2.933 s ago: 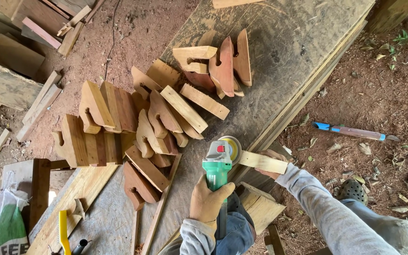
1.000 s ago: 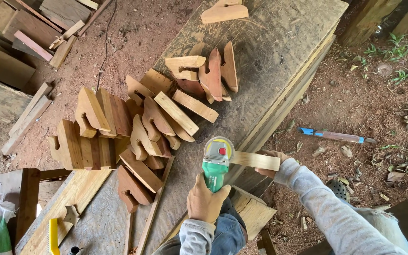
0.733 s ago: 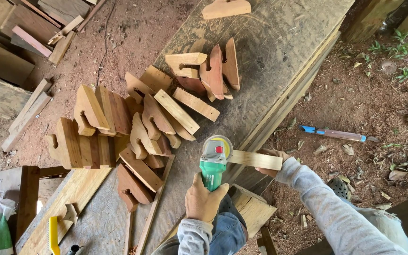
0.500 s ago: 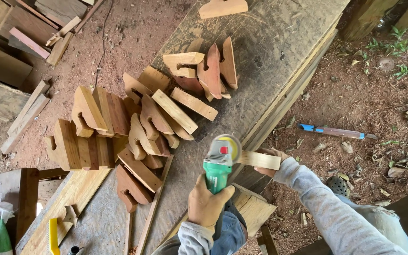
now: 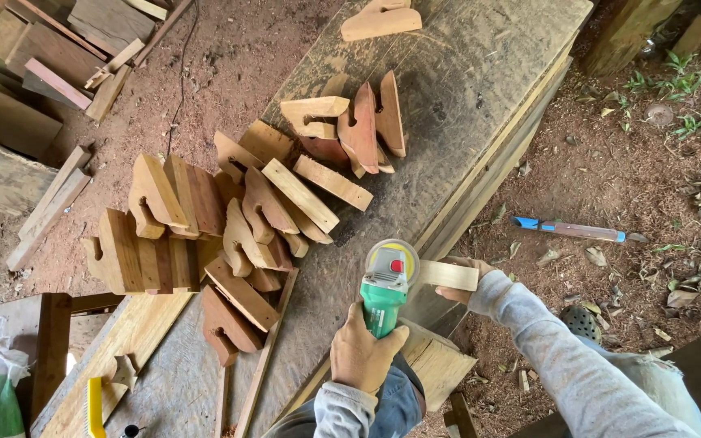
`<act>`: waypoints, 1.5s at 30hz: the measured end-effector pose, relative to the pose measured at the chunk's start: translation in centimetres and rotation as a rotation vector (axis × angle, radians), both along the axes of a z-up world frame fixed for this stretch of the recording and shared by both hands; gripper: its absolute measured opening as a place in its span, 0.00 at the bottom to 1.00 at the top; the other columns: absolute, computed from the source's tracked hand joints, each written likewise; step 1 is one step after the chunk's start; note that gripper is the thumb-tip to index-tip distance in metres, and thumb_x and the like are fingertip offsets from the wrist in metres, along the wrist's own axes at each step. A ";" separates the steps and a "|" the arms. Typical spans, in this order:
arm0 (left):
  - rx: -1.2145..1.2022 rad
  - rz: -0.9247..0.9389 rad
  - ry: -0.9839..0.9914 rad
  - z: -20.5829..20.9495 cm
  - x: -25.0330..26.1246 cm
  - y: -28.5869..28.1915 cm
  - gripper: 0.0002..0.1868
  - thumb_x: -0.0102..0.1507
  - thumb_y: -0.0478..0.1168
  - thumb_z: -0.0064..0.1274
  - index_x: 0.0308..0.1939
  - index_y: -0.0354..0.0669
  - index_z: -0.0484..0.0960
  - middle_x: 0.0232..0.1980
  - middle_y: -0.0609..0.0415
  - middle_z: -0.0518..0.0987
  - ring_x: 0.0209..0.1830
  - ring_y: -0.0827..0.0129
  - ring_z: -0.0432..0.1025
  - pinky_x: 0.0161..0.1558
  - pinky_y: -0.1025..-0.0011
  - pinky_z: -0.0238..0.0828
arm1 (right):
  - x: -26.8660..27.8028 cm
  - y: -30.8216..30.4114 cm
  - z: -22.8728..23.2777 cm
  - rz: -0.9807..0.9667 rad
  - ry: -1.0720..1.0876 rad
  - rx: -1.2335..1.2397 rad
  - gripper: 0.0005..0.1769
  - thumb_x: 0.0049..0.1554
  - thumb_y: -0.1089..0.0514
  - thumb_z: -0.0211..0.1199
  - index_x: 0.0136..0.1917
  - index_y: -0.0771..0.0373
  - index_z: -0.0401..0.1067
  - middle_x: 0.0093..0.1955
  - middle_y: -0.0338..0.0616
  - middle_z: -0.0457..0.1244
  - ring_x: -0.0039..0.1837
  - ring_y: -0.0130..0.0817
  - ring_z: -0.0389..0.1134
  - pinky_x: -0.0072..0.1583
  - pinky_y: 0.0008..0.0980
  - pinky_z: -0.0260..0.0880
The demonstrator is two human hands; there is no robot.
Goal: Sand the edges of decorative wooden pieces using an angle grinder fitted with a sanding disc.
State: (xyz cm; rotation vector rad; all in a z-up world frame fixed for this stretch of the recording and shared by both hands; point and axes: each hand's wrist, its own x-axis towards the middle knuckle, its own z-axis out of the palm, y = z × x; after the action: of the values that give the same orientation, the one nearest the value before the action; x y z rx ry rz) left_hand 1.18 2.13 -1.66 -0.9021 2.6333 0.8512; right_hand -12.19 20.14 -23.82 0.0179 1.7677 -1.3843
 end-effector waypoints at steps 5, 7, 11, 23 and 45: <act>-0.232 -0.044 0.027 -1.7 0.7 -0.7 0.29 0.51 0.55 0.64 0.47 0.43 0.73 0.33 0.51 0.83 0.26 0.56 0.79 0.34 0.59 0.77 | -0.1 0.0 -1.1 -0.007 0.000 -0.047 0.49 0.40 0.65 0.77 0.72 0.67 0.62 0.55 0.50 0.74 0.54 0.34 0.76 0.61 0.26 0.75; -0.240 -0.043 0.030 -1.9 0.7 -0.9 0.28 0.51 0.54 0.65 0.46 0.43 0.73 0.34 0.51 0.83 0.26 0.57 0.79 0.33 0.59 0.78 | -0.3 0.0 -2.0 0.047 0.097 -0.029 0.38 0.40 0.62 0.77 0.64 0.64 0.68 0.49 0.45 0.74 0.49 0.33 0.76 0.55 0.27 0.77; -0.246 -0.004 0.022 -1.8 0.6 -1.2 0.29 0.50 0.56 0.66 0.46 0.45 0.73 0.33 0.52 0.84 0.26 0.58 0.79 0.35 0.62 0.77 | -0.3 0.1 -0.6 0.142 0.274 0.017 0.40 0.42 0.58 0.77 0.67 0.63 0.67 0.49 0.43 0.75 0.47 0.31 0.77 0.51 0.25 0.79; -0.071 0.118 -0.053 0.4 -0.6 -2.8 0.30 0.49 0.56 0.63 0.50 0.45 0.77 0.36 0.52 0.86 0.31 0.59 0.81 0.41 0.65 0.79 | -0.9 -0.4 -3.8 0.198 0.428 -0.056 0.29 0.40 0.56 0.77 0.55 0.58 0.74 0.44 0.37 0.74 0.44 0.31 0.76 0.47 0.28 0.81; 0.064 0.197 -0.022 0.8 -0.8 -2.6 0.26 0.47 0.53 0.65 0.45 0.46 0.82 0.34 0.55 0.85 0.28 0.64 0.78 0.37 0.69 0.76 | -0.3 -1.0 -4.2 0.182 0.661 -0.115 0.30 0.43 0.47 0.73 0.57 0.58 0.73 0.49 0.41 0.73 0.46 0.36 0.76 0.50 0.33 0.80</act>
State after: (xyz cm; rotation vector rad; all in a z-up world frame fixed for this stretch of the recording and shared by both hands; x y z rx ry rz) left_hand 0.42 -0.49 -0.83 -1.1608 2.5133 0.9587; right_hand -12.46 19.11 -28.05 -0.7188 2.1398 -1.4489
